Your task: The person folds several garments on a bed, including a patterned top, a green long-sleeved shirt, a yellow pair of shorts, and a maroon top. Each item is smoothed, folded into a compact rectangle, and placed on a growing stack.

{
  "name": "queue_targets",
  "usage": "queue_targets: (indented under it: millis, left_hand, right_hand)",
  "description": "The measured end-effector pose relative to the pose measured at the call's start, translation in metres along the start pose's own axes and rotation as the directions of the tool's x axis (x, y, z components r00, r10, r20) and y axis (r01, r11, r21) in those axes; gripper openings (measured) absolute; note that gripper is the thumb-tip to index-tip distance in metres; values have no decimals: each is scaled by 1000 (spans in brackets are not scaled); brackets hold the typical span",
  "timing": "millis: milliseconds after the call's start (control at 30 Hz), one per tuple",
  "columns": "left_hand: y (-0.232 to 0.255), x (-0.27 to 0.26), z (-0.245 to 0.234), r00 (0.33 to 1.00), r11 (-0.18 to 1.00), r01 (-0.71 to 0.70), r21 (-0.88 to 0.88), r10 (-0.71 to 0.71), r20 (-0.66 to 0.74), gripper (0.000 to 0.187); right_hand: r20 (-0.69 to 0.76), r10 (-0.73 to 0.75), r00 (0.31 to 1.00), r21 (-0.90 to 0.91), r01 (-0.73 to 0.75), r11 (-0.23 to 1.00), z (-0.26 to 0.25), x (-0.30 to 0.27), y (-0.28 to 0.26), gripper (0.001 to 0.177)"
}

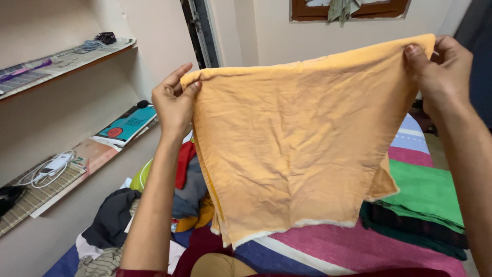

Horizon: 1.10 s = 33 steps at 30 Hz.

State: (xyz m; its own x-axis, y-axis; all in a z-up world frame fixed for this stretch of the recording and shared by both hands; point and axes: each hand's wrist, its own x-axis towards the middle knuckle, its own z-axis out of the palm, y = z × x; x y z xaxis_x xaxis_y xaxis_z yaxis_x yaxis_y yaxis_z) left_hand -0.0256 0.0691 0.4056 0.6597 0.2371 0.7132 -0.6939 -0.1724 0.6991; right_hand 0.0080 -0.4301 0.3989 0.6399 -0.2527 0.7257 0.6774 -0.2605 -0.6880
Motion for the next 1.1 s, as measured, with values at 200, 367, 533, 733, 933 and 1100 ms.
queue_targets:
  millis: [200, 367, 533, 733, 933, 1100]
  left_hand:
    - [-10, -7, -2, 1000, 999, -2, -44, 0, -28, 45]
    - [-26, -7, -6, 993, 987, 78, -143, -89, -79, 39]
    - [-36, -4, -6, 998, 991, 5, -131, -12, -57, 40]
    - [-55, -5, 1, 986, 993, -68, 95, 81, -147, 34]
    - [-92, -4, 5, 993, 996, -8, -85, -2, -120, 34]
    - [-84, -7, -12, 992, 800, 9, -601, -82, -94, 45]
  right_hand:
    - [-61, 41, 997, 15, -40, 999, 10, -8, 5, 16]
    - [69, 296, 953, -92, -289, 953, 5, -2, 12, 18]
    - [23, 249, 968, 121, -250, 961, -3, -1, 19, 16]
    - [-10, 282, 959, 97, -280, 955, 9, -3, 26, 14]
    - [-33, 351, 936, 68, -348, 935, 17, 3, 43, 16]
    - [251, 357, 900, 309, -424, 852, -18, -11, 2, 16]
